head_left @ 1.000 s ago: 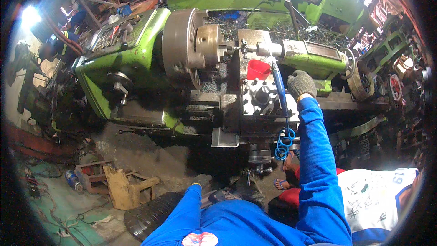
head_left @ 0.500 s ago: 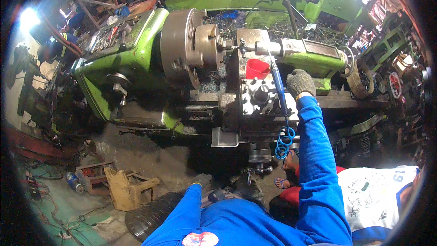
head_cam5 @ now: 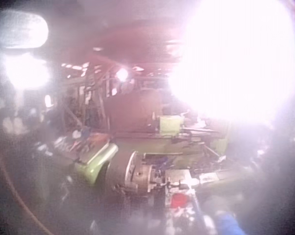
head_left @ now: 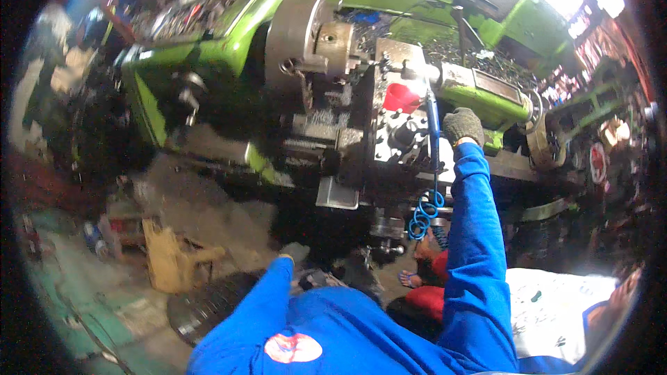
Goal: The person operates a green metal lathe, adjusting the tool post and carriage while a cylindrical workpiece rotates. They repeatedly engage the cutting tool, remove metal shavings, and reposition the tool to continue machining the part.
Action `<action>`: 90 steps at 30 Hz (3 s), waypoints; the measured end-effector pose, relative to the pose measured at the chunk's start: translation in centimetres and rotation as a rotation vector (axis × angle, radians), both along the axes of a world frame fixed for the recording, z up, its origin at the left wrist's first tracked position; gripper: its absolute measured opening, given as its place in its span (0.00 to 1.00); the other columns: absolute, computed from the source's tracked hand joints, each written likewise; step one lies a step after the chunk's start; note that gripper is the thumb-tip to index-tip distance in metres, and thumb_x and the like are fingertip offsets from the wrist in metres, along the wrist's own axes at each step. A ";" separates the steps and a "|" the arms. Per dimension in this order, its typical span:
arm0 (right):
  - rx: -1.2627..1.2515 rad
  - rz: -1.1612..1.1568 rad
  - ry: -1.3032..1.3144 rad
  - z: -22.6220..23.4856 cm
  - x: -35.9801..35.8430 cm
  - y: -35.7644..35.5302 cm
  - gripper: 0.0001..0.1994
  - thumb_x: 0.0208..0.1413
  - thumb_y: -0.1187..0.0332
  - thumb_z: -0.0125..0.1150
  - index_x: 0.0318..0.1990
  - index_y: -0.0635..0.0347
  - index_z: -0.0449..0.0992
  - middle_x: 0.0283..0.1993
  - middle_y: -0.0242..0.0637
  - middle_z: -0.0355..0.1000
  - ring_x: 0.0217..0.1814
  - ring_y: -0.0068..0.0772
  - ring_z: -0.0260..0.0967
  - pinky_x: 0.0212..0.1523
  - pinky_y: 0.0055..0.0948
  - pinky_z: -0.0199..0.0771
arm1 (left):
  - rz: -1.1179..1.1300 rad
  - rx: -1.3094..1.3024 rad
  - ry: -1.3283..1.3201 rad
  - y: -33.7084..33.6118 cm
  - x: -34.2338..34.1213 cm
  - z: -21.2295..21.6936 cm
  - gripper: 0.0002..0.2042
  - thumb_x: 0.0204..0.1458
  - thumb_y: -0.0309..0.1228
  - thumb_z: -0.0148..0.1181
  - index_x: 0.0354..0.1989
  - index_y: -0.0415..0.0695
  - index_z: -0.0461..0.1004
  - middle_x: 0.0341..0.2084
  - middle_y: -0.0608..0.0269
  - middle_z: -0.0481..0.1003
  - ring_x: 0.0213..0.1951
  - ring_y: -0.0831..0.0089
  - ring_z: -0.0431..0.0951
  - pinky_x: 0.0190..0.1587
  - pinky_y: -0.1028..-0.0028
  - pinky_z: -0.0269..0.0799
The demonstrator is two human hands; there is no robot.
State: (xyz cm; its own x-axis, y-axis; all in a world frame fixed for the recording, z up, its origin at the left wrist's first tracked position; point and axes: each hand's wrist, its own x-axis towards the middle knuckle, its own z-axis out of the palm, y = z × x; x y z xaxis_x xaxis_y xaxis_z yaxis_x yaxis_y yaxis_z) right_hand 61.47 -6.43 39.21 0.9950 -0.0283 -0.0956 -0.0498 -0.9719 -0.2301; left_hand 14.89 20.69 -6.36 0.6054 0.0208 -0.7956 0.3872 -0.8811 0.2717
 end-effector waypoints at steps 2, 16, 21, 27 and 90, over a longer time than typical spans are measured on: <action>-0.053 0.043 -0.056 -1.3 0.9 -0.9 0.22 0.56 0.57 0.56 0.53 0.59 0.83 0.61 0.55 0.76 0.65 0.58 0.73 0.67 0.48 0.71 | 0.047 -0.025 -0.020 0.0 0.3 0.2 0.26 0.67 0.52 0.46 0.57 0.45 0.81 0.59 0.39 0.76 0.63 0.42 0.74 0.66 0.51 0.68; -0.307 0.372 -0.132 -6.5 8.6 -6.0 0.19 0.52 0.57 0.55 0.37 0.62 0.86 0.47 0.58 0.79 0.53 0.65 0.76 0.56 0.54 0.75 | 0.530 -0.047 -0.098 0.1 -0.4 6.2 0.28 0.60 0.52 0.55 0.52 0.37 0.82 0.55 0.39 0.78 0.57 0.41 0.78 0.61 0.51 0.73; -0.236 0.335 -0.028 -5.2 6.2 -2.7 0.22 0.56 0.50 0.58 0.42 0.60 0.86 0.53 0.56 0.79 0.59 0.60 0.75 0.60 0.50 0.74 | 0.478 -0.020 -0.073 2.0 -3.9 -2.6 0.28 0.60 0.53 0.55 0.57 0.43 0.81 0.61 0.44 0.76 0.61 0.44 0.76 0.64 0.52 0.71; -0.053 0.102 -0.232 -6.5 5.5 -4.2 0.19 0.51 0.54 0.61 0.34 0.63 0.84 0.45 0.60 0.79 0.52 0.64 0.77 0.53 0.53 0.76 | 0.615 -0.067 -0.037 1.3 -1.2 6.0 0.30 0.61 0.55 0.55 0.57 0.39 0.80 0.58 0.39 0.77 0.61 0.42 0.76 0.64 0.52 0.71; 0.001 -0.113 0.030 1.7 -1.5 0.3 0.22 0.57 0.57 0.57 0.54 0.57 0.84 0.62 0.52 0.76 0.66 0.56 0.74 0.66 0.48 0.74 | 0.271 -0.040 -0.050 1.7 -1.4 5.9 0.29 0.67 0.52 0.43 0.56 0.40 0.80 0.61 0.42 0.75 0.63 0.43 0.73 0.66 0.51 0.66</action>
State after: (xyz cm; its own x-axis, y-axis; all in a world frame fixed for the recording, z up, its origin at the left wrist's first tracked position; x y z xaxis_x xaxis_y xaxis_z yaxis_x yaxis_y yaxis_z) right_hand 59.96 -6.13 40.87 0.9821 -0.1406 -0.1254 -0.1664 -0.9594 -0.2276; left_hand 13.50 22.34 -0.44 0.6204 0.1562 -0.7686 0.5927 -0.7351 0.3291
